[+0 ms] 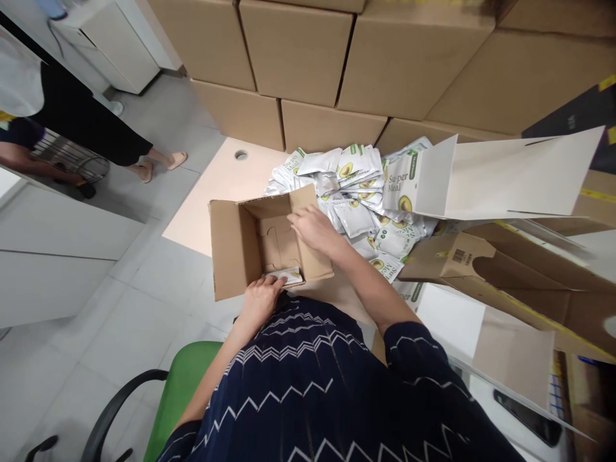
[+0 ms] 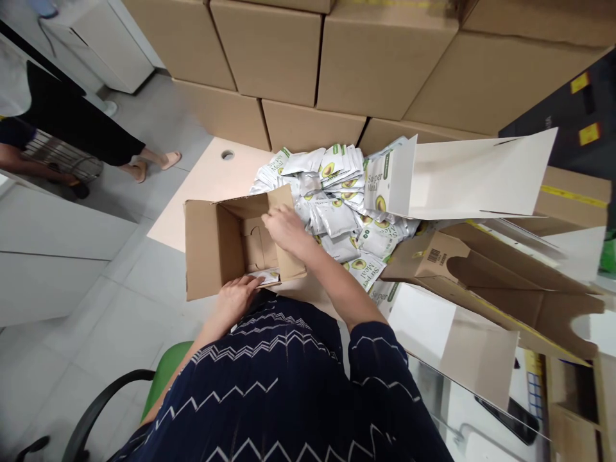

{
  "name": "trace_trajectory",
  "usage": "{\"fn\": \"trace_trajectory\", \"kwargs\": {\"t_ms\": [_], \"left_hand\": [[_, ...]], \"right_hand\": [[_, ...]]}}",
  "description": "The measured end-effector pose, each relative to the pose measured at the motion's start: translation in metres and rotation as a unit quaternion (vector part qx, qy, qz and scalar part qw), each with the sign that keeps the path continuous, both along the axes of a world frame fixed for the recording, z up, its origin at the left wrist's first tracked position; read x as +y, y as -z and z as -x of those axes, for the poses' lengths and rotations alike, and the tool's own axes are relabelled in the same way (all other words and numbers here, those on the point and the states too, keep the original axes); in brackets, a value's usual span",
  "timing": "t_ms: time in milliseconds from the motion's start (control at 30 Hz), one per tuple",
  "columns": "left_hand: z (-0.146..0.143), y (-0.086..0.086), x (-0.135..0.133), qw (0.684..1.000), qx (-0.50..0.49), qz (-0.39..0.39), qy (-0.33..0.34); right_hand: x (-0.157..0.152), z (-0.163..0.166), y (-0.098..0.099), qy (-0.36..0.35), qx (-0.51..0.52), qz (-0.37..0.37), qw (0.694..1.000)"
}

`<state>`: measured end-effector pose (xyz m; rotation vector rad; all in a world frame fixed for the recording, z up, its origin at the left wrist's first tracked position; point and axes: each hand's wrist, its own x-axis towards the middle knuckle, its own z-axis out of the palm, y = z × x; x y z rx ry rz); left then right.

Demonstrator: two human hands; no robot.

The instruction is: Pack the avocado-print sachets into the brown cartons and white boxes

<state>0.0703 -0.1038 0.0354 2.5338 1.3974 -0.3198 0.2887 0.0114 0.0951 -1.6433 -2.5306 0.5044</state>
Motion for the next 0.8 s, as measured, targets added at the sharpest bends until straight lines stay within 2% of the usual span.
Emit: {"fn": "trace_trajectory", "kwargs": {"t_ms": [67, 133, 333, 533, 667, 733, 800], "left_hand": [[0.0, 0.0, 0.0, 1.0, -0.004, 0.003, -0.004], [0.0, 0.0, 0.0, 1.0, -0.01, 0.009, -0.007], [-0.001, 0.0, 0.0, 1.0, -0.008, 0.02, -0.015], [-0.004, 0.003, -0.001, 1.0, 0.021, 0.021, -0.003], [-0.004, 0.005, -0.001, 1.0, 0.026, 0.018, 0.002], [-0.001, 0.006, -0.001, 0.999, 0.026, 0.019, 0.004], [0.002, 0.007, -0.001, 1.0, 0.022, 0.02, 0.006]], "right_hand": [[0.022, 0.008, 0.004, -0.033, -0.003, -0.054, 0.998], [0.043, 0.014, 0.011, -0.046, -0.016, -0.076, 0.996], [0.084, 0.029, 0.04, -0.01, -0.049, -0.045, 0.998], [0.097, 0.035, 0.052, 0.011, -0.049, -0.026, 0.998], [0.097, 0.029, 0.048, 0.013, -0.006, -0.007, 1.0], [0.09, 0.023, 0.043, 0.019, 0.051, -0.038, 0.998], [0.076, 0.011, 0.041, 0.078, 0.105, -0.09, 0.987]]}}
